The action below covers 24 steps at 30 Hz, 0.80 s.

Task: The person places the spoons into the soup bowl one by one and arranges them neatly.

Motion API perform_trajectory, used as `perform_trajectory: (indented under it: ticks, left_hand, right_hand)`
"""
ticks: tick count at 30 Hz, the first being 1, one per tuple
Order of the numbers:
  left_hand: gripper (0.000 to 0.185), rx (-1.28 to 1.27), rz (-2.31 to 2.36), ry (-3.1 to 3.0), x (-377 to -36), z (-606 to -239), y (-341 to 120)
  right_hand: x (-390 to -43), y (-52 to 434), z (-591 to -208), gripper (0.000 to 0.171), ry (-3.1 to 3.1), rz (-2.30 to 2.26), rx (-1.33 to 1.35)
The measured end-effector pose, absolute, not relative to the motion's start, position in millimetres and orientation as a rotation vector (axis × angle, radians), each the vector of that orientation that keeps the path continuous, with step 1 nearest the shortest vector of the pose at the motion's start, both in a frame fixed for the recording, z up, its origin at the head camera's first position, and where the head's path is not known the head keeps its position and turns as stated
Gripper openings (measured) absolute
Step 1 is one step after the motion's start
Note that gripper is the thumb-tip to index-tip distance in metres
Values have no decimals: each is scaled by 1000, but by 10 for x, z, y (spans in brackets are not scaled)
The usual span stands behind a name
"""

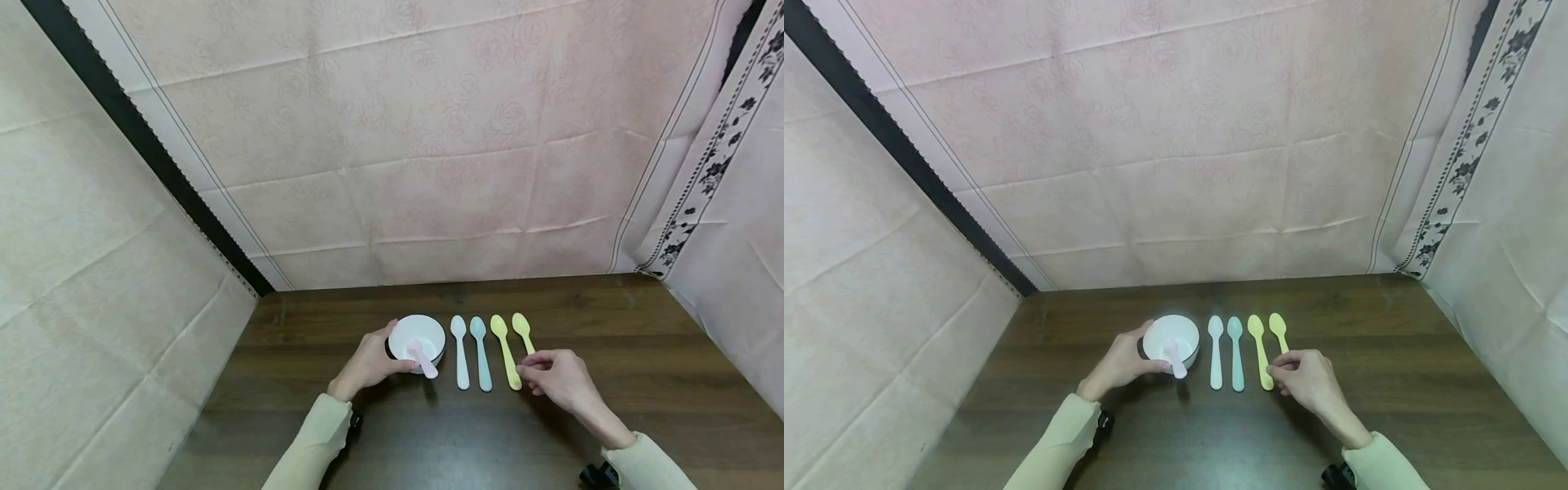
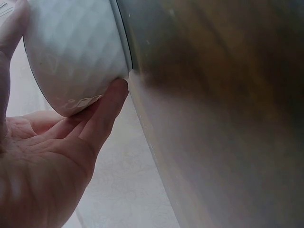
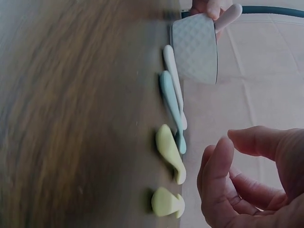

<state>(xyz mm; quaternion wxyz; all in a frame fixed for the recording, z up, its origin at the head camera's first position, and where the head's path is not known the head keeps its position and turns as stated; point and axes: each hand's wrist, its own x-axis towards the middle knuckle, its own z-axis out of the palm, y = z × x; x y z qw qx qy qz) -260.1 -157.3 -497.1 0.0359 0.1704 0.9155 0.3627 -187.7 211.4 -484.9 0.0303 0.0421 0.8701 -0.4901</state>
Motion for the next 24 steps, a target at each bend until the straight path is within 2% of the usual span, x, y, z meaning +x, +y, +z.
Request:
perform_trajectory:
  ticks: [24]
  left_hand:
    - [112, 506, 1130, 2815, -2595, -4967, -1559]
  right_hand:
    - [-1899, 2247, -4880, 26, 2844, -1305, 155]
